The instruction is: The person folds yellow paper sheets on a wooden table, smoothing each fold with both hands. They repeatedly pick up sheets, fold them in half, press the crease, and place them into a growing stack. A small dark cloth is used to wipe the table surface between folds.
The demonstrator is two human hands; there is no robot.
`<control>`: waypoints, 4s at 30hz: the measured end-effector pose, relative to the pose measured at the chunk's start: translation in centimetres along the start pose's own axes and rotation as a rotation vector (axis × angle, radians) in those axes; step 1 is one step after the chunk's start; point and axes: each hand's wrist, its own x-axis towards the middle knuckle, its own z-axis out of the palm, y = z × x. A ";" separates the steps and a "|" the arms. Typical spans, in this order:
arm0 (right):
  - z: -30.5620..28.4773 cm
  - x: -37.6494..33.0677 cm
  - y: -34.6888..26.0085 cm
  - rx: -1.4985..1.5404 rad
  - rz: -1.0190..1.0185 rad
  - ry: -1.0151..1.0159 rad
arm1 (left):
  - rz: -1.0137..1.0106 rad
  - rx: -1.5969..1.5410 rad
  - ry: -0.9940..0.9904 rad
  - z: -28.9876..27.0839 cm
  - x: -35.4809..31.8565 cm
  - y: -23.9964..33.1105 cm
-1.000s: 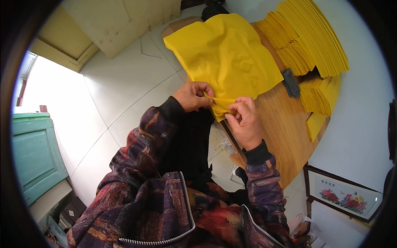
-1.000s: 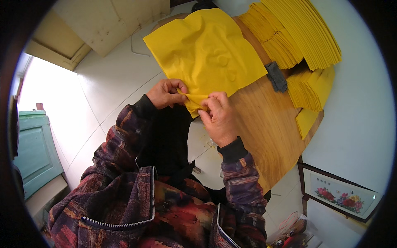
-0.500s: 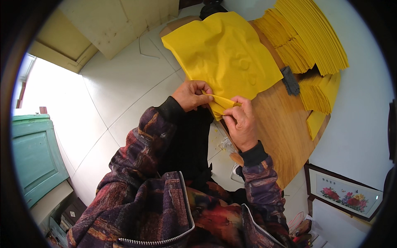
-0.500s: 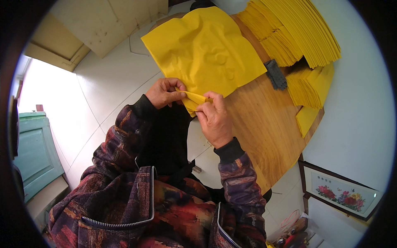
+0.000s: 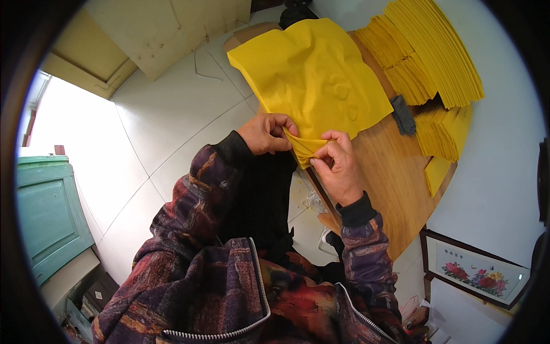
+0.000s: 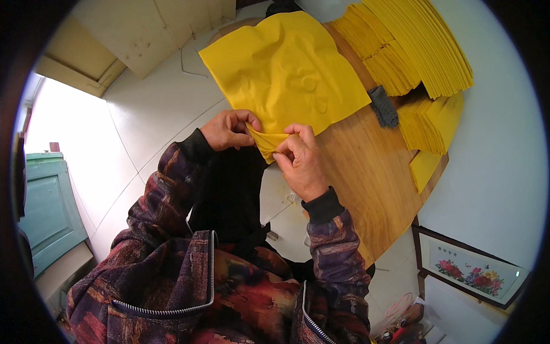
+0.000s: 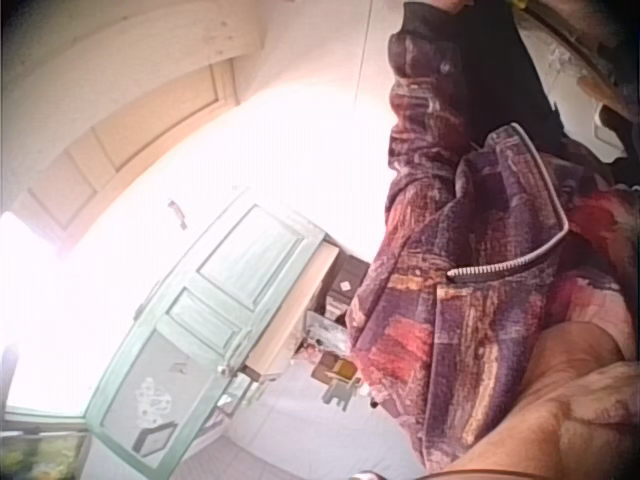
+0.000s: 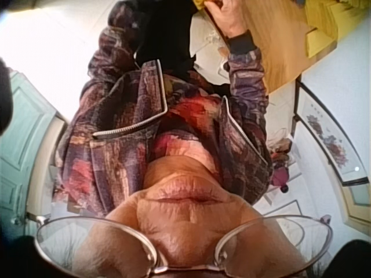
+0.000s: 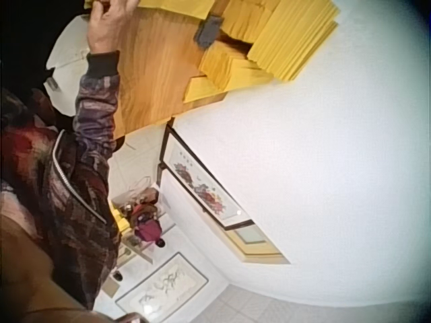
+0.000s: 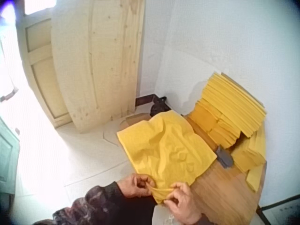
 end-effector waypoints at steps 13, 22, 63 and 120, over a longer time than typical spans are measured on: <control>0.1 0.0 0.2 -0.069 -0.036 0.008 | -0.020 0.059 0.084 0.6 0.1 0.2; 0.5 -1.0 -0.3 -0.422 -0.305 0.213 | -0.001 0.073 0.170 1.4 0.1 0.1; 1.2 -2.1 0.1 -0.420 -0.282 0.197 | -0.010 0.093 0.199 1.7 0.0 0.3; 0.9 -0.9 -0.2 -0.095 -0.019 0.082 | -0.018 0.052 0.086 0.8 -0.2 0.4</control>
